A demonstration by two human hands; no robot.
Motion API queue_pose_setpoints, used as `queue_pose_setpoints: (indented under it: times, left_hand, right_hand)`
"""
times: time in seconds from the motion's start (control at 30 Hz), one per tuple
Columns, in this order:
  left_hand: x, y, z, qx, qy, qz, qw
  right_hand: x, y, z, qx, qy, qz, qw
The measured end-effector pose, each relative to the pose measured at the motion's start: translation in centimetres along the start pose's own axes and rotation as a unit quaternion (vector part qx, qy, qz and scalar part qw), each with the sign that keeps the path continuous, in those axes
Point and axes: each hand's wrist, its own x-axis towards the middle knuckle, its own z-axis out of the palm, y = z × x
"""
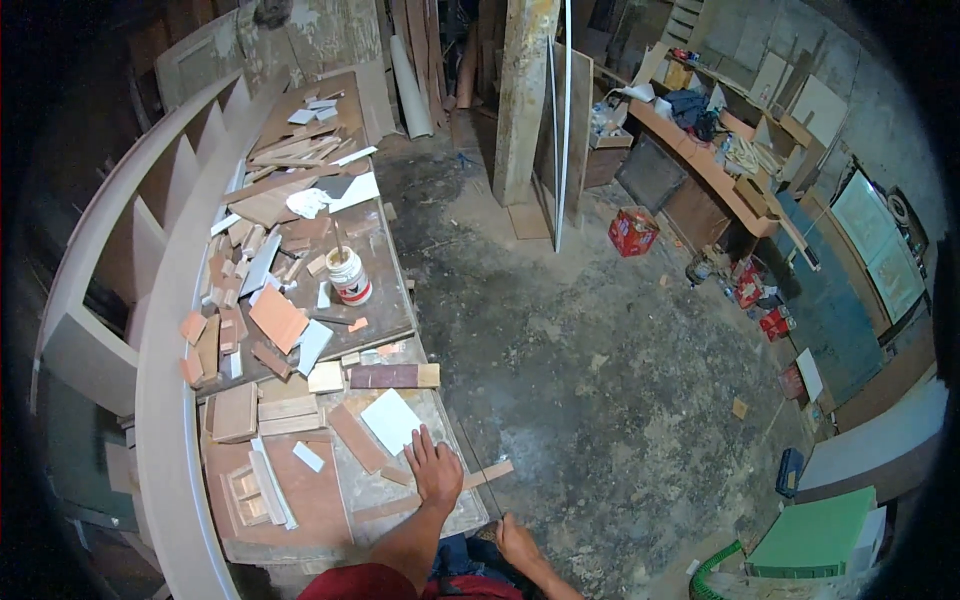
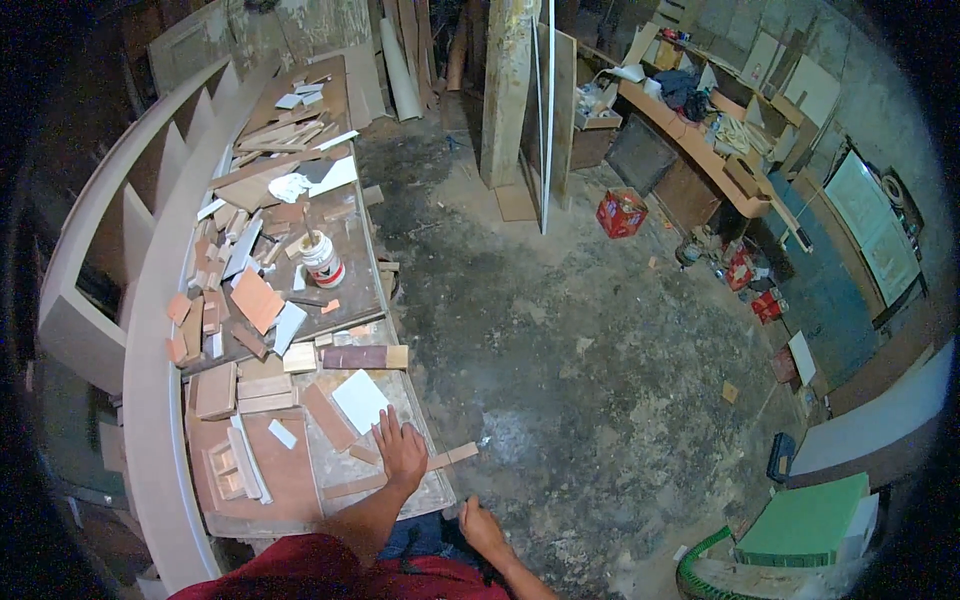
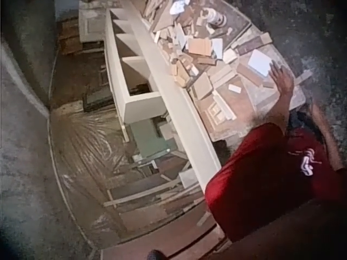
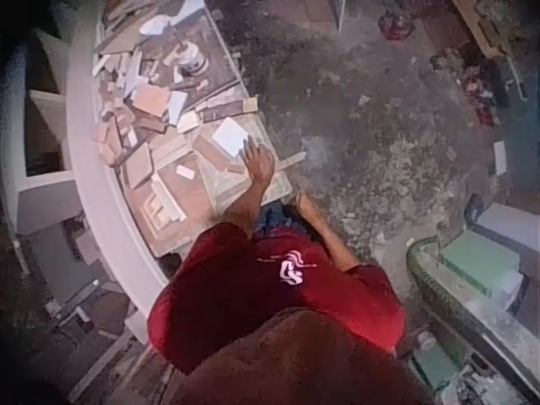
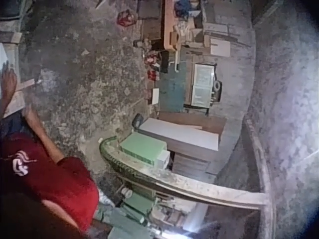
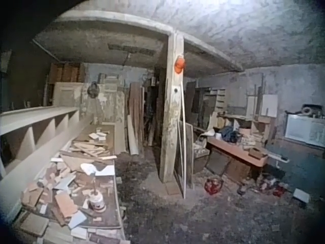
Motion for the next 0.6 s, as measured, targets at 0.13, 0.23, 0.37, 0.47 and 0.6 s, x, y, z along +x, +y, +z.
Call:
queue_pose_setpoints:
  times: [0.13, 0.23, 0.37, 0.47, 0.6]
  left_hand:
    - [-0.1, 0.4, 0.6, 0.020, 0.011, 0.002, 1.000]
    - [-0.4, -0.5, 0.7, 0.010, 0.011, -0.002, 1.000]
    - [-0.5, -0.5, 0.4, 0.014, 0.008, -0.006, 1.000]
    - [0.0, 0.3, 0.4, 0.007, 0.039, 0.005, 0.999]
    - [-0.2, -0.3, 0.7, 0.018, 0.042, 0.014, 0.999]
  right_hand:
    - [4.0, -1.3, -0.1, 0.011, 0.031, -0.063, 0.997]
    - [1.2, -1.3, 0.2, 0.019, 0.027, -0.054, 0.998]
    - [-0.9, -0.7, -0.1, 0.027, 0.005, -0.037, 0.999]
    - [4.4, -1.7, 0.0, 0.029, 0.028, -0.079, 0.996]
    - [3.0, -2.7, -0.1, 0.023, 0.040, -0.063, 0.997]
